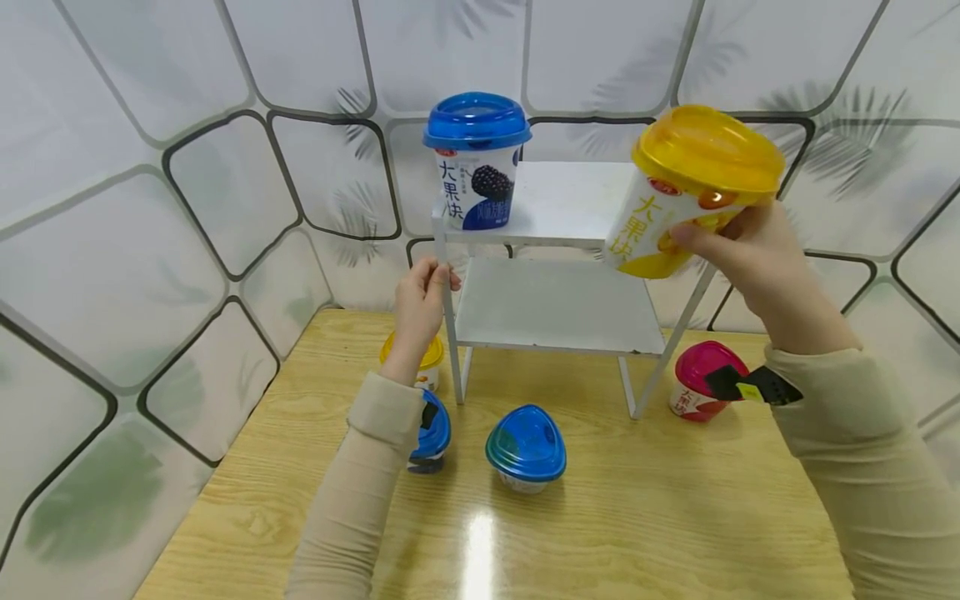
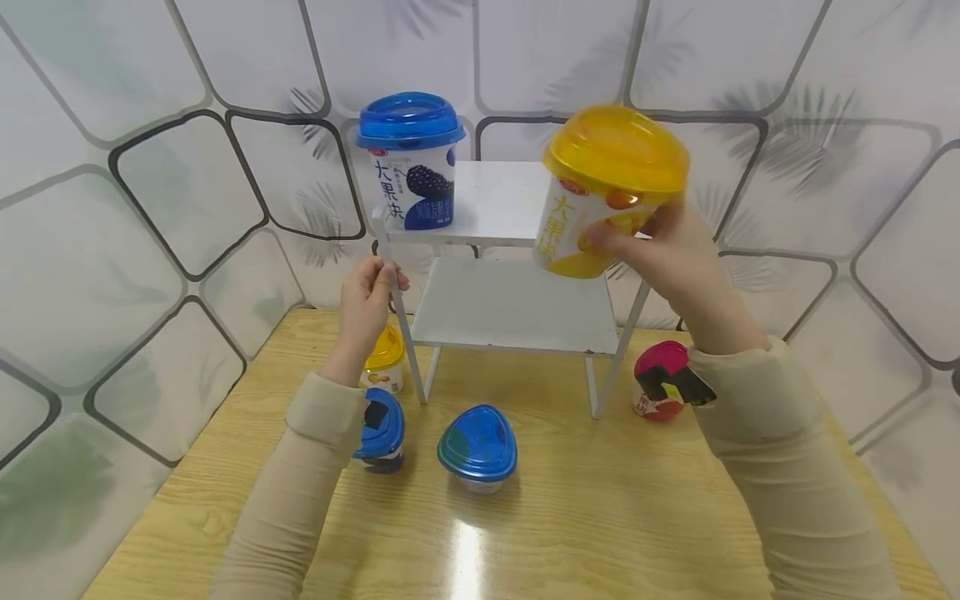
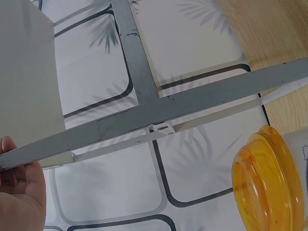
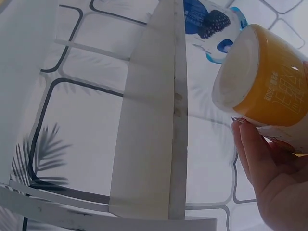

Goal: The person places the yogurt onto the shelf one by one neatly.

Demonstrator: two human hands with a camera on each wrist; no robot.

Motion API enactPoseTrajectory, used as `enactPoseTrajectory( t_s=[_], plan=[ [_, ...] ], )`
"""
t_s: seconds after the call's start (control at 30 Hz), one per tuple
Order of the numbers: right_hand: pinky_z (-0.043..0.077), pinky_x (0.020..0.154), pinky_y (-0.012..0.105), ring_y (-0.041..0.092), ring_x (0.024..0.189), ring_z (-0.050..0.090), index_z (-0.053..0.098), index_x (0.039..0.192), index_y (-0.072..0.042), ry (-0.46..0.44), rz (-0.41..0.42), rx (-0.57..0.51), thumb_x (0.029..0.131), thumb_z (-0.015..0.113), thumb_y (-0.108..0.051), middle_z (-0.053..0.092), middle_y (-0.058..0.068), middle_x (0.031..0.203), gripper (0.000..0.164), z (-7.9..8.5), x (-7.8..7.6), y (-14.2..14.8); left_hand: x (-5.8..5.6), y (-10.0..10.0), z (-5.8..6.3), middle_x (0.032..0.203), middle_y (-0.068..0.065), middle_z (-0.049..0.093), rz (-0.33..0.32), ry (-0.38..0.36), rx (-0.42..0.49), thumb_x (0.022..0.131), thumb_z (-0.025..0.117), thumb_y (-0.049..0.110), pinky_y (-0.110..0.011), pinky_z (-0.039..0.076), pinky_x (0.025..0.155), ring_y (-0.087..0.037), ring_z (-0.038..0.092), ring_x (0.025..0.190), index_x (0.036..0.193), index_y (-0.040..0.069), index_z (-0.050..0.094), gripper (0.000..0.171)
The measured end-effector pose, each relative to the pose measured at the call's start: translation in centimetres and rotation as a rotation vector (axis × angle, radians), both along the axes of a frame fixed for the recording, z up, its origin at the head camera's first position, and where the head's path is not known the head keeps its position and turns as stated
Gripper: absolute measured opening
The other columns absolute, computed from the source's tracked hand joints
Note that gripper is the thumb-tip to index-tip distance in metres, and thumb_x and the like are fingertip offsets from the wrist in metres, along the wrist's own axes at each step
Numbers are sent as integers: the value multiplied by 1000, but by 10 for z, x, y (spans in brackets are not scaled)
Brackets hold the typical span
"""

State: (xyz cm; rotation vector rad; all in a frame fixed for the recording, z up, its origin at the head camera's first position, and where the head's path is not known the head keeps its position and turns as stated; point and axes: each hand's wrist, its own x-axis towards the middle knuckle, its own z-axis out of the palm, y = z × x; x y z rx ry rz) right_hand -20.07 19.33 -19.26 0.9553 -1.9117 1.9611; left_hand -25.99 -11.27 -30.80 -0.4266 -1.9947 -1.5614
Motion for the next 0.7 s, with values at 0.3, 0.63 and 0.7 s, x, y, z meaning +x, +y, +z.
enactPoseTrajectory(
  t_s=[0.3, 0.63, 0.7],
  plan=[
    [45, 78, 18, 24, 105, 45, 47, 121, -5, -53, -87, 53, 79, 59, 8, 47, 13, 117, 46, 7, -7, -3, 2, 0, 1, 76, -19, 60, 4, -27, -2, 93, 42, 12, -31, 47, 71, -26, 59, 72, 83, -6, 53, 22],
    [44, 78, 17, 23, 107, 43, 48, 120, -10, -100, -185, 128, 78, 64, 0, 46, 9, 119, 46, 14, -20, -13, 2, 1, 1, 76, -20, 60, -1, -28, 12, 93, 42, 9, -32, 48, 72, -28, 59, 72, 83, -6, 52, 21],
    [44, 78, 17, 22, 106, 44, 47, 120, -12, -92, -225, 177, 79, 64, -2, 46, 7, 119, 46, 14, -23, -15, 2, 0, 1, 76, -20, 60, -2, -26, 13, 93, 42, 9, -33, 48, 72, -28, 59, 72, 83, -6, 52, 21]
  ],
)
